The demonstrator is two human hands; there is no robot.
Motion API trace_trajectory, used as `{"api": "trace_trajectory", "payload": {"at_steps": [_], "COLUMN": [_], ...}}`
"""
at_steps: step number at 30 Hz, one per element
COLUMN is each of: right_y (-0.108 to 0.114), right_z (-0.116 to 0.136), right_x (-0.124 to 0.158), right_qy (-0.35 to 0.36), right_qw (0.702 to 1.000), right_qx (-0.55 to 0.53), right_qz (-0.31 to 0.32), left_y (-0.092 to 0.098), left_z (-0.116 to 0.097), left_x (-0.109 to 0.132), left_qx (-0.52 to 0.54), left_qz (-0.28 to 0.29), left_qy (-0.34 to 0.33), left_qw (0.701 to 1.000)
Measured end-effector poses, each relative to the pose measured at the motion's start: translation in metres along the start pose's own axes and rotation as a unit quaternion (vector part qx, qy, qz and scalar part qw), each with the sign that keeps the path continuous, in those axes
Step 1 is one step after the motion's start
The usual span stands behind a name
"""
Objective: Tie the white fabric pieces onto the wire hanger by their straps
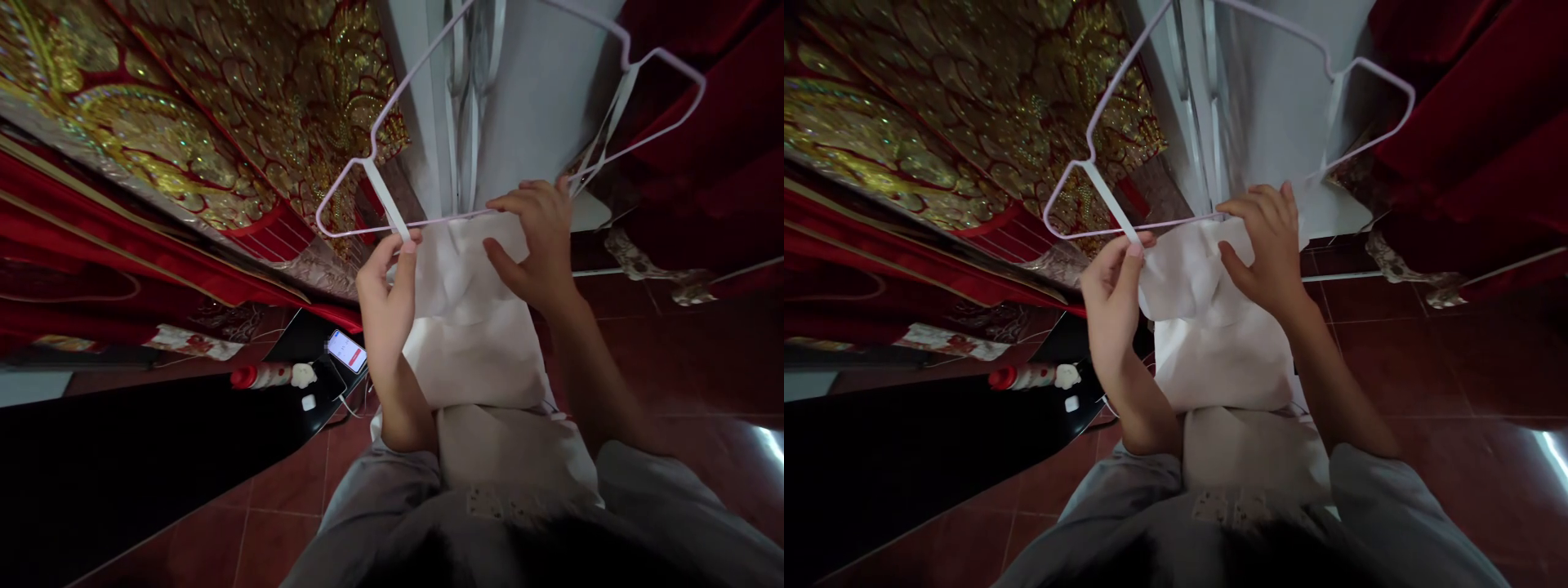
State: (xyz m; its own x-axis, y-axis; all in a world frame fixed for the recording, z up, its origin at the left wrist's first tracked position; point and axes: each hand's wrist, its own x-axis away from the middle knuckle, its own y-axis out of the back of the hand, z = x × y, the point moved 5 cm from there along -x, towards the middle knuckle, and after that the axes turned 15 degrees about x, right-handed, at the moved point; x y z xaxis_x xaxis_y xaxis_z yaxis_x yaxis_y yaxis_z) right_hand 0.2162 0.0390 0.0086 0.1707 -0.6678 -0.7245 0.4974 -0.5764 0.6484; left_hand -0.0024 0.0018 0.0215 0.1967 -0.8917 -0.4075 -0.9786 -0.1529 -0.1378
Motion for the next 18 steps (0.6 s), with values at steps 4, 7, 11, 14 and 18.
{"api": "trace_trajectory", "payload": {"at_steps": [4, 7, 11, 14, 18], "right_y": [-0.004, -0.007, -0.011, -0.009, -0.005], "right_z": [0.001, -0.001, 0.0, -0.001, -0.003], "right_x": [0.002, 0.002, 0.0, 0.0, 0.0], "right_qy": [-0.013, -0.021, -0.028, -0.041, -0.047], "right_qw": [1.0, 1.0, 0.999, 0.998, 0.997], "right_qx": [-0.01, -0.021, -0.041, -0.045, -0.054], "right_qz": [-0.007, -0.002, 0.01, 0.016, 0.017], "left_y": [0.011, 0.022, 0.038, 0.041, 0.032], "left_z": [-0.035, -0.034, -0.013, -0.004, 0.002], "left_x": [-0.017, -0.036, -0.04, -0.032, -0.027], "left_qx": [0.154, 0.22, 0.173, 0.135, 0.059], "left_qz": [-0.017, -0.045, -0.151, -0.167, -0.138], "left_qy": [-0.042, -0.09, -0.164, -0.21, -0.226], "left_qw": [0.987, 0.97, 0.959, 0.954, 0.963]}}
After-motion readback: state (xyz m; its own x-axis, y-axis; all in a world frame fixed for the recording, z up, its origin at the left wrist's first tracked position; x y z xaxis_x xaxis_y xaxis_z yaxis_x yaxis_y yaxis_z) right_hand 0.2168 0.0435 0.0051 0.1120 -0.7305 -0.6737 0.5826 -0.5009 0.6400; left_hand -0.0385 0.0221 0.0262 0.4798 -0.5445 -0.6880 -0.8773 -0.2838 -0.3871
